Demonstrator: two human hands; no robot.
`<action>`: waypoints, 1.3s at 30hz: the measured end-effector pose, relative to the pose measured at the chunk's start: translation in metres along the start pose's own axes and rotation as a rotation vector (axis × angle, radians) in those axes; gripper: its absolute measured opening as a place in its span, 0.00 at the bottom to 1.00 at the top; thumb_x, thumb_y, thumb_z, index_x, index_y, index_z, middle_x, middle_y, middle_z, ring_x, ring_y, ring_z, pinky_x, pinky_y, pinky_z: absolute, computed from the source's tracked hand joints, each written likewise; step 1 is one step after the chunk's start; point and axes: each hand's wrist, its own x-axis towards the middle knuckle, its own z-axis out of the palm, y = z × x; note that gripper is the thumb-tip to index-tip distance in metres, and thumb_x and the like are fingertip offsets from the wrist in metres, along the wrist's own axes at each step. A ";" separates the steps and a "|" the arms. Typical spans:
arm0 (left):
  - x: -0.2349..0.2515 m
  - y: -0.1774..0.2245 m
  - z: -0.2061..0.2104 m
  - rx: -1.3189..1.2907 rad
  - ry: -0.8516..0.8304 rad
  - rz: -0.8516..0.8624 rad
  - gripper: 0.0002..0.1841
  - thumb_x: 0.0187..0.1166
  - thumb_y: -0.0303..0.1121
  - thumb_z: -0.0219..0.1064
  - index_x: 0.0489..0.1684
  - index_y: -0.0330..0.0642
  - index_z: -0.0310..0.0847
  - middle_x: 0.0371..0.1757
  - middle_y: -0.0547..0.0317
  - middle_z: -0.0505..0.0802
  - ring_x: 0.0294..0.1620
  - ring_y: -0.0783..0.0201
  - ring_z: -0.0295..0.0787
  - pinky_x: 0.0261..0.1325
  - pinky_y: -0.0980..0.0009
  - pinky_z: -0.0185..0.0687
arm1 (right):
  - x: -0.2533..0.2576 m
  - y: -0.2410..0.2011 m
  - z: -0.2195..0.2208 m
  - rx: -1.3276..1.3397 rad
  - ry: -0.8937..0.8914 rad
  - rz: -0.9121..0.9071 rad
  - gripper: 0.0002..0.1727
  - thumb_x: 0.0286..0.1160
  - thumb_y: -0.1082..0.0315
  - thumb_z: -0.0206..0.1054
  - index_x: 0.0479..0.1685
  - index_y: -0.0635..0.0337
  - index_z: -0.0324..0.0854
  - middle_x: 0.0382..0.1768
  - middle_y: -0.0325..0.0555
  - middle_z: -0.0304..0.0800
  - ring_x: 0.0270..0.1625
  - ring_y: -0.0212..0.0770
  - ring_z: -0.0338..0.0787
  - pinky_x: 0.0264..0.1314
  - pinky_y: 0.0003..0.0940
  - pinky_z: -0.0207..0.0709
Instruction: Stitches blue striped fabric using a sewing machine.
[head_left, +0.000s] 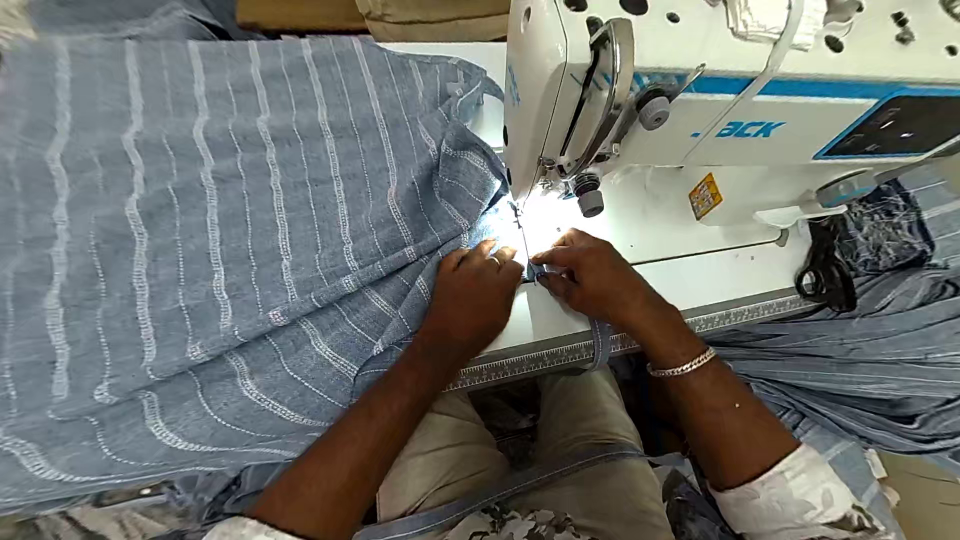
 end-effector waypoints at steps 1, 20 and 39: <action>0.001 -0.006 -0.002 -0.006 0.024 0.005 0.16 0.90 0.41 0.56 0.53 0.44 0.89 0.67 0.51 0.91 0.77 0.46 0.81 0.74 0.41 0.74 | -0.001 0.003 -0.001 -0.016 -0.003 -0.051 0.15 0.80 0.61 0.70 0.61 0.51 0.92 0.52 0.48 0.86 0.45 0.40 0.88 0.50 0.39 0.85; 0.026 -0.004 -0.011 0.027 -0.046 -0.069 0.17 0.81 0.46 0.61 0.49 0.42 0.88 0.59 0.40 0.87 0.66 0.37 0.81 0.58 0.38 0.76 | 0.011 0.012 0.020 -0.230 0.231 -0.157 0.13 0.87 0.65 0.60 0.56 0.52 0.91 0.50 0.48 0.89 0.46 0.47 0.92 0.44 0.45 0.88; 0.093 -0.001 -0.051 -0.108 -0.372 -0.551 0.19 0.80 0.43 0.63 0.39 0.32 0.86 0.47 0.33 0.91 0.55 0.33 0.90 0.49 0.30 0.80 | 0.026 -0.024 0.012 -0.340 -0.004 0.187 0.26 0.73 0.73 0.64 0.75 0.55 0.82 0.64 0.61 0.83 0.66 0.63 0.83 0.54 0.61 0.80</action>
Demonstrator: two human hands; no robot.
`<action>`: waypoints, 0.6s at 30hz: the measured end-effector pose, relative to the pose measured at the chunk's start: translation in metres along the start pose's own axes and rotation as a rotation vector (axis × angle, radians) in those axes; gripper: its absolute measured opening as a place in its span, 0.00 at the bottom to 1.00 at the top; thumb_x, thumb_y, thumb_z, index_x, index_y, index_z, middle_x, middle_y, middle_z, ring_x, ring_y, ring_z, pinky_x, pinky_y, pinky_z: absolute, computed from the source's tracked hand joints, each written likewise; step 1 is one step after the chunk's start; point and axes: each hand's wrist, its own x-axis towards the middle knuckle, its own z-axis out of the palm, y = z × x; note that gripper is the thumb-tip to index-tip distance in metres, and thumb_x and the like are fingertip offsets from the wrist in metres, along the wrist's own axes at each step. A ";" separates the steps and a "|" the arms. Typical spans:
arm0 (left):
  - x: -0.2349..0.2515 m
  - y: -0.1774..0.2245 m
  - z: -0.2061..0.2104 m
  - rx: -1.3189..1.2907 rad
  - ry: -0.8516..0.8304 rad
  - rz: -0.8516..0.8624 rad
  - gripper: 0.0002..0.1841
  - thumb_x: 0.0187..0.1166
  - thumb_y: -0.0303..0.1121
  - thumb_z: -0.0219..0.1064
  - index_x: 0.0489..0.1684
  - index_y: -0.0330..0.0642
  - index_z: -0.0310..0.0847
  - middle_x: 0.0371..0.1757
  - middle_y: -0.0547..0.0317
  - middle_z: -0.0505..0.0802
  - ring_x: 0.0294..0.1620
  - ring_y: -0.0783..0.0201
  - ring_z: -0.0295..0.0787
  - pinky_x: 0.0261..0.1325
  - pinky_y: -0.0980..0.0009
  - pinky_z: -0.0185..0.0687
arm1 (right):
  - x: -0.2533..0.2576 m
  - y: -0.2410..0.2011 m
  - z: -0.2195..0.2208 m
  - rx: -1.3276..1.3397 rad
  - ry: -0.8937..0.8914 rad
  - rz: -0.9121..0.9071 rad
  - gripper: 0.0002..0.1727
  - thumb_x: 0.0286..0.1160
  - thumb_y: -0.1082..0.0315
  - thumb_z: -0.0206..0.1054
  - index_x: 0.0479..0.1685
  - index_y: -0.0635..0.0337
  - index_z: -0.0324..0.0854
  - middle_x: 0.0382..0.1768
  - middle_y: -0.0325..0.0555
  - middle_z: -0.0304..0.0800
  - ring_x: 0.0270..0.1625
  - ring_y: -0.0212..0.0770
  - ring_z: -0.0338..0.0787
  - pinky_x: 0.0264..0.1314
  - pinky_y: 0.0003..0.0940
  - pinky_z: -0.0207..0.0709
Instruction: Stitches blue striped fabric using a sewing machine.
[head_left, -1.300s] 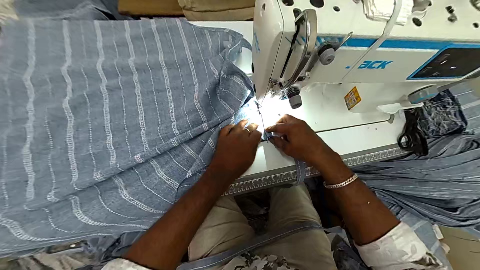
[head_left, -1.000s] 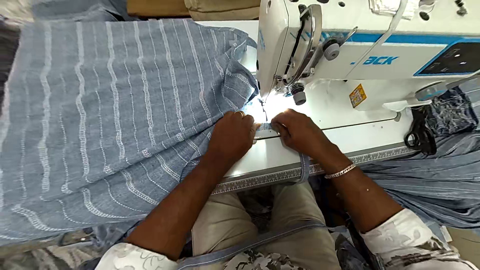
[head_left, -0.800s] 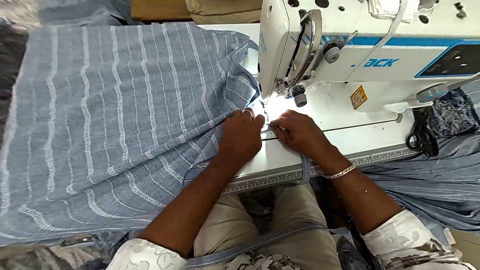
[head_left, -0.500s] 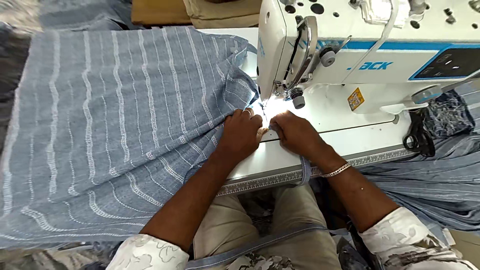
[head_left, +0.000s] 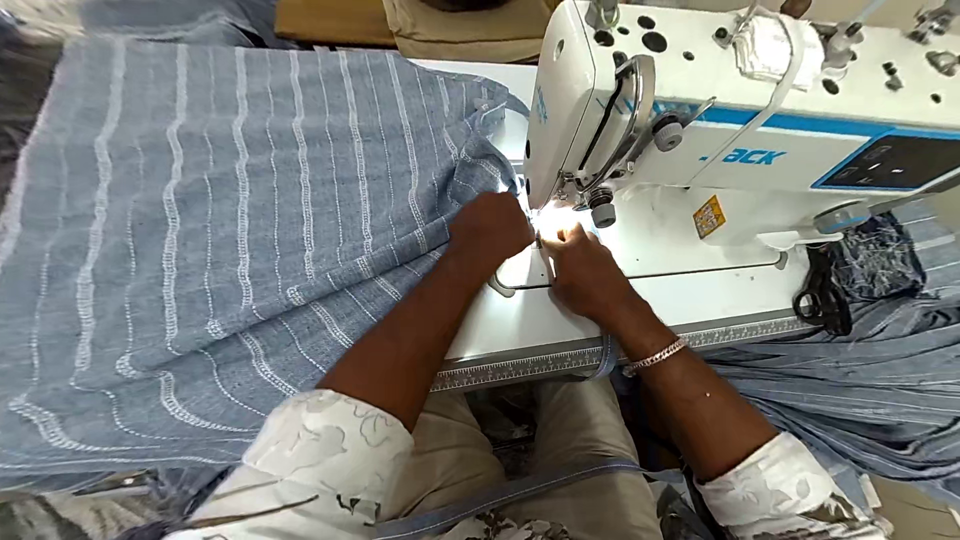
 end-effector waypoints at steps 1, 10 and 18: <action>0.002 0.002 -0.008 0.020 -0.018 -0.014 0.19 0.80 0.44 0.64 0.40 0.31 0.86 0.47 0.32 0.91 0.55 0.32 0.90 0.49 0.29 0.80 | 0.002 0.000 -0.003 0.006 -0.031 0.001 0.27 0.73 0.73 0.64 0.76 0.55 0.81 0.65 0.62 0.82 0.69 0.64 0.81 0.55 0.65 0.77; 0.033 -0.029 -0.016 0.329 0.073 0.339 0.47 0.66 0.73 0.70 0.83 0.51 0.74 0.96 0.34 0.50 0.95 0.24 0.32 0.81 0.14 0.28 | 0.023 0.020 -0.003 -0.013 -0.078 -0.056 0.30 0.71 0.70 0.67 0.78 0.49 0.79 0.76 0.57 0.78 0.76 0.67 0.75 0.59 0.73 0.70; -0.008 -0.026 0.060 0.048 0.369 0.010 0.34 0.80 0.63 0.51 0.89 0.69 0.68 0.96 0.43 0.57 0.96 0.35 0.41 0.89 0.28 0.32 | -0.043 0.084 -0.064 0.170 0.055 0.112 0.20 0.92 0.60 0.55 0.72 0.58 0.84 0.64 0.58 0.90 0.67 0.56 0.89 0.72 0.61 0.79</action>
